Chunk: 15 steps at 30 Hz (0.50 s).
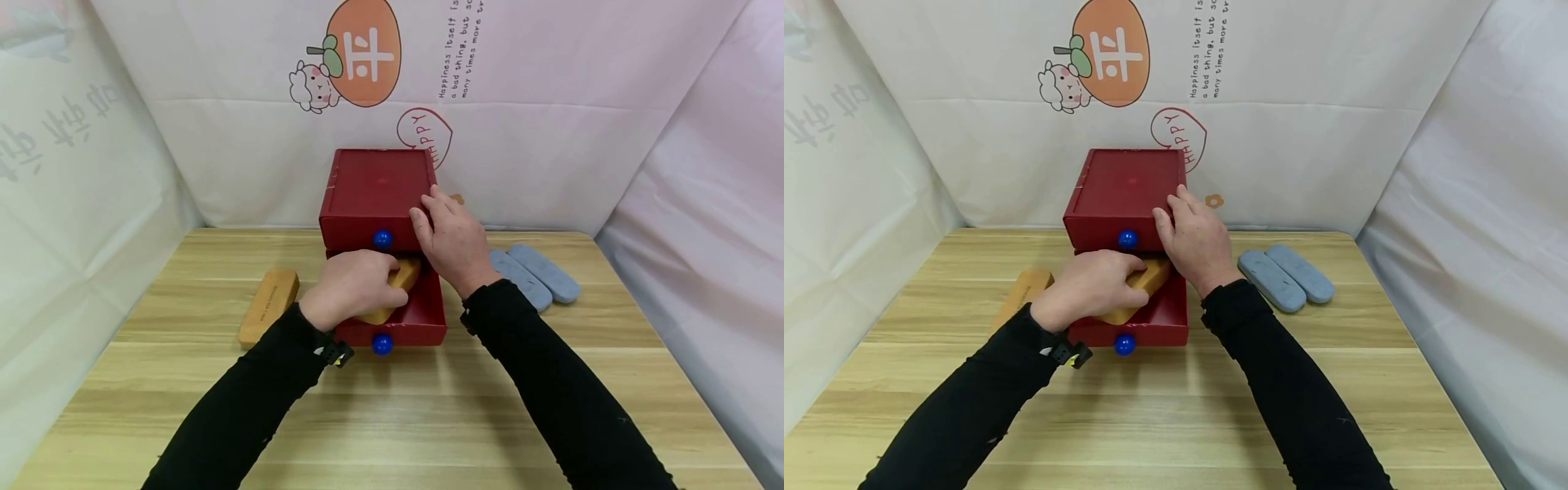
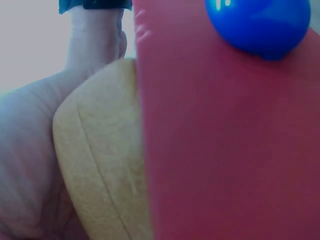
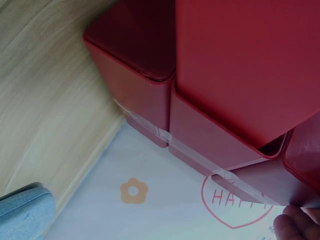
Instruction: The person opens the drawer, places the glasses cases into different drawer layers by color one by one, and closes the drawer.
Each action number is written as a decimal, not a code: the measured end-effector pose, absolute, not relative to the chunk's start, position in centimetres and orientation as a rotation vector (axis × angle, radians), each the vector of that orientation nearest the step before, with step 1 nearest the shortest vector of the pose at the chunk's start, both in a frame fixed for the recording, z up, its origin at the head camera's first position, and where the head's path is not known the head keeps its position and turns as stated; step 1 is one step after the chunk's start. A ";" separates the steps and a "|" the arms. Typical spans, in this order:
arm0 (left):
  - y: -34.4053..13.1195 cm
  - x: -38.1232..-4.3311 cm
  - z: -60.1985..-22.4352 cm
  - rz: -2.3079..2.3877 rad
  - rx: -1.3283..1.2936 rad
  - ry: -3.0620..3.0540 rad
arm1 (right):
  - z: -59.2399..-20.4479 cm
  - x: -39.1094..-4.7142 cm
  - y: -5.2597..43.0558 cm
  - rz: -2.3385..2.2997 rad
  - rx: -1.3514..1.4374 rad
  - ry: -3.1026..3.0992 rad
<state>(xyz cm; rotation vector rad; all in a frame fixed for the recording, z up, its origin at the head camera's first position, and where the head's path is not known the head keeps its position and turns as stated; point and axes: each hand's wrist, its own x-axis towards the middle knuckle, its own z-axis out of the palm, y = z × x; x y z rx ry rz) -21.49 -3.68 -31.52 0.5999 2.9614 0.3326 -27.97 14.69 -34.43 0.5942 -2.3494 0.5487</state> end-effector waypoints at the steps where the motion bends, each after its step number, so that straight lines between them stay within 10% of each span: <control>1: -3.6 -21.5 -31.6 0.328 0.593 2.966 | -34.4 -28.0 14.7 0.548 0.593 -2.348; 15: -1.2 -21.5 -32.7 0.253 0.503 3.037 | -34.6 -28.0 14.7 0.530 0.602 -2.307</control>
